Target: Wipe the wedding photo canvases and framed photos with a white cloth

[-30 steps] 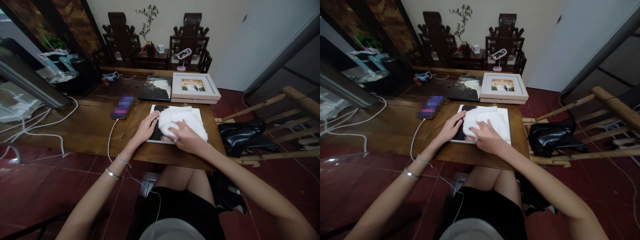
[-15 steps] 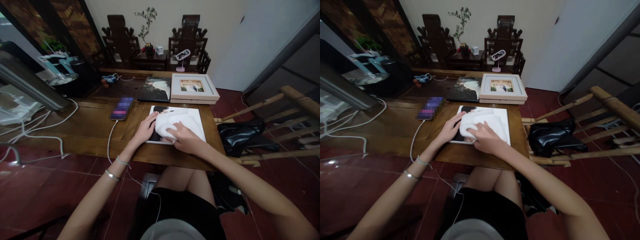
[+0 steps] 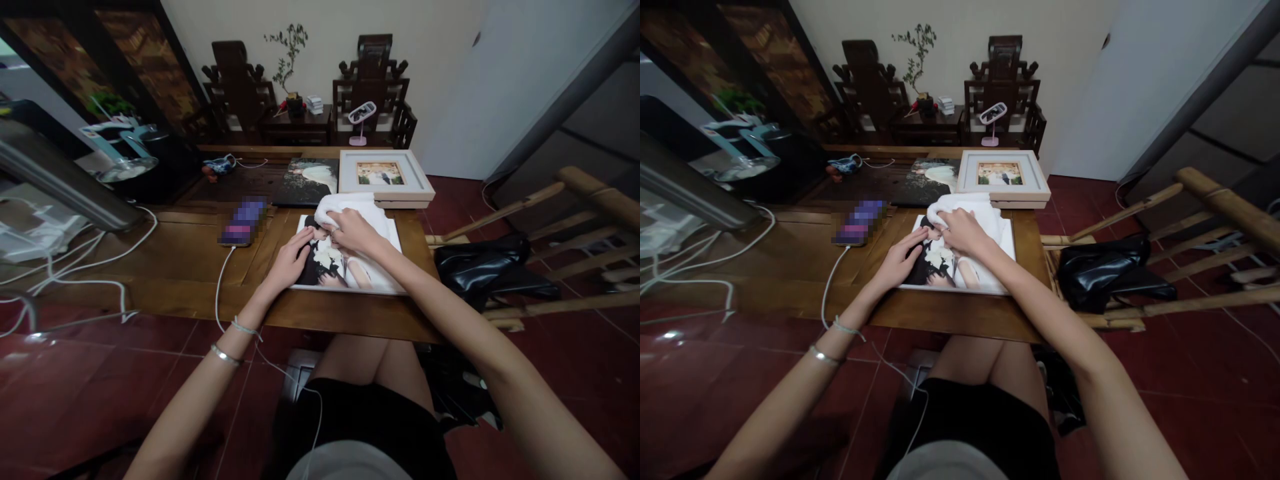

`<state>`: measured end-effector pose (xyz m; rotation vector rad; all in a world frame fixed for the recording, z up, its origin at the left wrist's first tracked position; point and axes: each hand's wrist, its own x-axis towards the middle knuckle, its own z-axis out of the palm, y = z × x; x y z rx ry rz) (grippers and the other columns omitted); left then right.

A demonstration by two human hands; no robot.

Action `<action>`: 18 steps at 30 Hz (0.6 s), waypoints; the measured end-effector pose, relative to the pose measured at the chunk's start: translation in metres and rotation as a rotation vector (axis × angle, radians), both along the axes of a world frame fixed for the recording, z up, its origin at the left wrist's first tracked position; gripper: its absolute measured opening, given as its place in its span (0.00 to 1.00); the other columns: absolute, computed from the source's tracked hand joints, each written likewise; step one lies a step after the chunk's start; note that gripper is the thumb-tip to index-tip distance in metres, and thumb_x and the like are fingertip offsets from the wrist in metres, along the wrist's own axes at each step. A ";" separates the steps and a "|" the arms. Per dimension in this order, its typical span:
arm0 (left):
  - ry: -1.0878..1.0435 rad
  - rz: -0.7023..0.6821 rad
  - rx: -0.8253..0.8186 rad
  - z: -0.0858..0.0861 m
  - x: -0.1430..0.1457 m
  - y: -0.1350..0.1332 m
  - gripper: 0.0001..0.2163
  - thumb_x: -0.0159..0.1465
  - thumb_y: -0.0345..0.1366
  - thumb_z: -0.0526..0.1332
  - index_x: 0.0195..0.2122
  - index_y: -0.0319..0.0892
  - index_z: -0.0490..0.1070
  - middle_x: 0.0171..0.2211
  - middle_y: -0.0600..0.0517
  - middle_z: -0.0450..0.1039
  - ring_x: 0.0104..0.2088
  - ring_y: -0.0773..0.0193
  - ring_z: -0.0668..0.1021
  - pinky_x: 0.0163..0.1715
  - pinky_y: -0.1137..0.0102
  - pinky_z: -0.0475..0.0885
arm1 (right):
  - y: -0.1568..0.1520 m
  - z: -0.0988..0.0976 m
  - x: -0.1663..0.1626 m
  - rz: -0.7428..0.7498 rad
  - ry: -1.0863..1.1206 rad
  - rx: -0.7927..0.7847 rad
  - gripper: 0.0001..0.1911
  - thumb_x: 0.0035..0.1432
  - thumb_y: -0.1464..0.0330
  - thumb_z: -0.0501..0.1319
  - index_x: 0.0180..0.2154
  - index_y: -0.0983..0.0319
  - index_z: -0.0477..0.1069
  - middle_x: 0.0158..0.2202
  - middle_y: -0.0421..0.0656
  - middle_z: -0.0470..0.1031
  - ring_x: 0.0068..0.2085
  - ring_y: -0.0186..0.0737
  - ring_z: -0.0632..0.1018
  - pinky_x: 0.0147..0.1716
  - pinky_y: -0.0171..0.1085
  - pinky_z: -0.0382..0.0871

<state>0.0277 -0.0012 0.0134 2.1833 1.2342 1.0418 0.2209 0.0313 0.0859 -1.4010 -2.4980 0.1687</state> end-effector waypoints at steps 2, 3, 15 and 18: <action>-0.006 0.002 0.004 -0.001 0.000 0.000 0.19 0.66 0.37 0.50 0.56 0.41 0.67 0.60 0.45 0.64 0.62 0.59 0.64 0.62 0.56 0.55 | -0.011 0.000 0.002 0.025 -0.012 0.003 0.15 0.64 0.68 0.48 0.44 0.65 0.70 0.36 0.53 0.74 0.40 0.48 0.73 0.38 0.40 0.62; -0.007 0.005 0.007 -0.001 0.000 0.000 0.19 0.66 0.37 0.50 0.56 0.41 0.67 0.60 0.45 0.64 0.62 0.59 0.64 0.62 0.56 0.55 | -0.019 0.000 0.004 0.037 -0.019 0.007 0.15 0.65 0.67 0.48 0.45 0.64 0.70 0.36 0.52 0.74 0.40 0.48 0.73 0.39 0.41 0.62; 0.007 0.020 -0.002 0.001 0.001 0.000 0.19 0.66 0.37 0.50 0.56 0.41 0.67 0.60 0.46 0.64 0.61 0.59 0.64 0.63 0.56 0.55 | -0.137 -0.004 0.038 0.377 0.002 -0.100 0.14 0.51 0.75 0.56 0.41 0.62 0.71 0.48 0.53 0.70 0.54 0.51 0.67 0.57 0.57 0.53; 0.008 0.018 -0.006 0.001 0.001 0.000 0.19 0.66 0.37 0.50 0.56 0.41 0.67 0.60 0.46 0.64 0.62 0.58 0.64 0.63 0.56 0.55 | -0.126 -0.005 0.044 0.407 0.025 -0.078 0.15 0.52 0.75 0.55 0.42 0.62 0.70 0.49 0.52 0.70 0.51 0.48 0.69 0.57 0.55 0.54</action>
